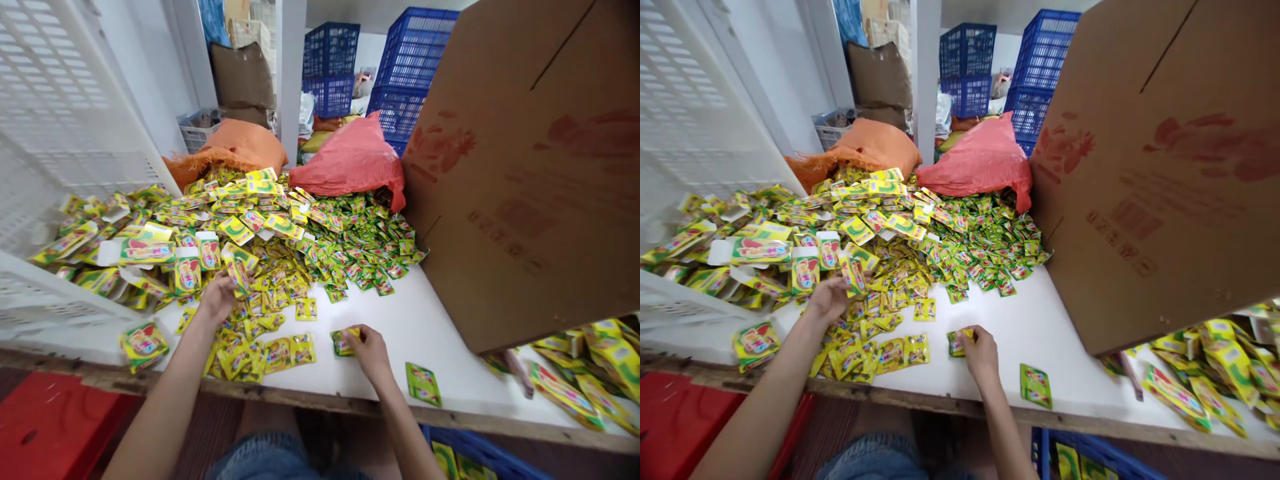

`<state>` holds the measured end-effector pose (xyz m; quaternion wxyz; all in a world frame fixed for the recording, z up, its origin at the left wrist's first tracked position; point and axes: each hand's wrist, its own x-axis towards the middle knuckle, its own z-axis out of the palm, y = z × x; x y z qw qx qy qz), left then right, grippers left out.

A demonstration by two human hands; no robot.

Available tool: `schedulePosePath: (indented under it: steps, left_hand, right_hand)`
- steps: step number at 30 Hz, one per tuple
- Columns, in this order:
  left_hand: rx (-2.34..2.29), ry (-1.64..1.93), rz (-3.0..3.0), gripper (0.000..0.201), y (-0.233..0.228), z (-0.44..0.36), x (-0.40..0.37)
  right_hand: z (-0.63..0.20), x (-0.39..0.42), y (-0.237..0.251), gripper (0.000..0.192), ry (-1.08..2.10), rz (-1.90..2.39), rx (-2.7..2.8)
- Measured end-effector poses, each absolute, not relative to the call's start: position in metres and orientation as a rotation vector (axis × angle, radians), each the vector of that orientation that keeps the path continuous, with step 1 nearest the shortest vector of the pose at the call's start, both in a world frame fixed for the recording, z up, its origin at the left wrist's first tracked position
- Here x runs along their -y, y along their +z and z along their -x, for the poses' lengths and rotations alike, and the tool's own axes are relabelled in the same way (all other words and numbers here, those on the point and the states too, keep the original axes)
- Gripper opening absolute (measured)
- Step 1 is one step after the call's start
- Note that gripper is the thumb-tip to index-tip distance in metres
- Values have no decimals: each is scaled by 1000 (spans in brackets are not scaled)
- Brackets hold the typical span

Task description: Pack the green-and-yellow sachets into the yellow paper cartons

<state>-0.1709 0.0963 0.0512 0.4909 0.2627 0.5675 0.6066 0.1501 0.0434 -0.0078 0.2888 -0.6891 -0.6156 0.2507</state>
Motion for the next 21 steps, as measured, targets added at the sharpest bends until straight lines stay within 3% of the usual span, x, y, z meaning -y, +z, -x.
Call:
schedulePosePath:
  steps: [3, 6, 11, 15, 21]
  left_hand:
    - [-1069, 1318, -612, 32, 53, 143, -74]
    - [-1088, 1130, -582, 26, 43, 105, -54]
    - [-873, 1029, -581, 35, 17, 58, -27]
    - [-808, 957, -649, 39, 12, 41, -14]
    - [-797, 789, -869, 38, 23, 29, -1]
  right_hand:
    - [-145, -38, -18, 17, 536, 1953, 1576]
    - [-133, -30, -25, 16, 443, 1940, 1555]
    - [-129, -20, -15, 22, 786, 1538, 1366]
    - [-128, -17, 21, 40, 865, 1321, 1159]
    - [-116, -22, 57, 19, 845, 1215, 1385]
